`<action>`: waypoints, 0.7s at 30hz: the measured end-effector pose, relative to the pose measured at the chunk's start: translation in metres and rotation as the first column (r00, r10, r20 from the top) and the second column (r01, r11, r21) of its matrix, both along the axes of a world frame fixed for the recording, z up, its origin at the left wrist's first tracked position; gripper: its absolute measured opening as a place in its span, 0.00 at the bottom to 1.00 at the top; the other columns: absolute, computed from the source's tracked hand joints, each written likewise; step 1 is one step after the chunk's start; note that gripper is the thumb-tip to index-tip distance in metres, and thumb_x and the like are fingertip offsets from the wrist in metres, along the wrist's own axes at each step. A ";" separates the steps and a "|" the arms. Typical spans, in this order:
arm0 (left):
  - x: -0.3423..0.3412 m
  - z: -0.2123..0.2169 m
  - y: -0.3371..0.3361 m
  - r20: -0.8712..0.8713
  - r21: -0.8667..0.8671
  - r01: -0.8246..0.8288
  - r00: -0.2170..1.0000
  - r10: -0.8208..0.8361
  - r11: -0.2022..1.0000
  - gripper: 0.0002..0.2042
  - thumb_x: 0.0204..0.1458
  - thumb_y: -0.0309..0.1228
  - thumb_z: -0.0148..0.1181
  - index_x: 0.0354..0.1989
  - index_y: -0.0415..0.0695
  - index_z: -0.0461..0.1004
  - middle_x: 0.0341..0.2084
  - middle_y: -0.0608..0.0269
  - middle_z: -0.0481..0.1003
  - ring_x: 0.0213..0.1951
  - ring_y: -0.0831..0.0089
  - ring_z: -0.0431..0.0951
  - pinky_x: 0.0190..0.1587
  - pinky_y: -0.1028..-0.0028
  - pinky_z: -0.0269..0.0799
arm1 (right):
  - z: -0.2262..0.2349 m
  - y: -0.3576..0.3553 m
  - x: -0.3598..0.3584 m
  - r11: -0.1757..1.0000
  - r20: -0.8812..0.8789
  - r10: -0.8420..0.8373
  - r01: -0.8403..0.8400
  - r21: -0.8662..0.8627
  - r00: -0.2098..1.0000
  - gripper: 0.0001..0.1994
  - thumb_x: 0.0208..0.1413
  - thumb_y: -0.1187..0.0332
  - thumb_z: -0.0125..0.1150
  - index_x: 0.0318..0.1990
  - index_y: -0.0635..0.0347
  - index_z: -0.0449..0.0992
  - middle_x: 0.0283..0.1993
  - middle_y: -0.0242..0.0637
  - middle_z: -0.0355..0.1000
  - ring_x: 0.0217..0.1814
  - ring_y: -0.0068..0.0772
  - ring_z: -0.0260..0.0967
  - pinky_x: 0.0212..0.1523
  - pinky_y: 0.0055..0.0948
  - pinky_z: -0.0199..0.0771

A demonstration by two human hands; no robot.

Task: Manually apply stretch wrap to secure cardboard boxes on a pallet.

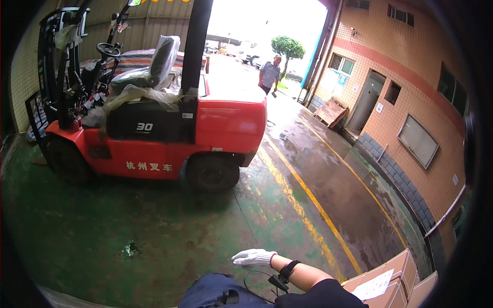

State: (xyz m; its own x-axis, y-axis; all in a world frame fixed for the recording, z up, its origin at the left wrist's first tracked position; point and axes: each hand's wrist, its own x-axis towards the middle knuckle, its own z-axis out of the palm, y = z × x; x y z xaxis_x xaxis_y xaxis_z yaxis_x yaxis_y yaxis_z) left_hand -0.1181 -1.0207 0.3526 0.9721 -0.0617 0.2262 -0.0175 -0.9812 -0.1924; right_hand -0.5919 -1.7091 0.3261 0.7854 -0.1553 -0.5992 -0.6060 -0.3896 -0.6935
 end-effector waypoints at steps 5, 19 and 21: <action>0.021 -0.016 -0.018 -0.029 -0.070 0.005 1.000 -0.007 0.998 0.35 0.64 0.54 0.47 0.72 0.42 0.55 0.67 0.42 0.61 0.68 0.50 0.61 0.67 0.56 0.60 | 0.010 0.012 0.014 0.975 -0.140 -0.058 0.086 0.204 0.988 0.30 0.64 0.44 0.56 0.66 0.53 0.69 0.51 0.33 0.74 0.46 0.25 0.72 0.51 0.29 0.76; -0.321 0.052 0.040 -0.254 -0.202 -0.848 0.528 0.810 0.490 0.42 0.64 0.62 0.38 0.73 0.36 0.53 0.73 0.42 0.52 0.73 0.47 0.51 0.74 0.59 0.46 | -0.031 -0.144 0.217 0.991 -0.070 -0.039 0.048 0.127 0.997 0.23 0.64 0.59 0.62 0.61 0.64 0.73 0.46 0.40 0.77 0.46 0.32 0.78 0.49 0.33 0.81; -0.339 0.035 0.054 -0.067 -0.088 -0.895 0.444 0.893 0.438 0.39 0.62 0.56 0.50 0.70 0.35 0.56 0.67 0.35 0.59 0.70 0.50 0.58 0.70 0.59 0.54 | -0.036 -0.151 0.262 0.979 -0.133 0.057 -0.029 0.203 0.989 0.23 0.64 0.60 0.62 0.61 0.65 0.73 0.46 0.41 0.77 0.46 0.33 0.78 0.48 0.34 0.82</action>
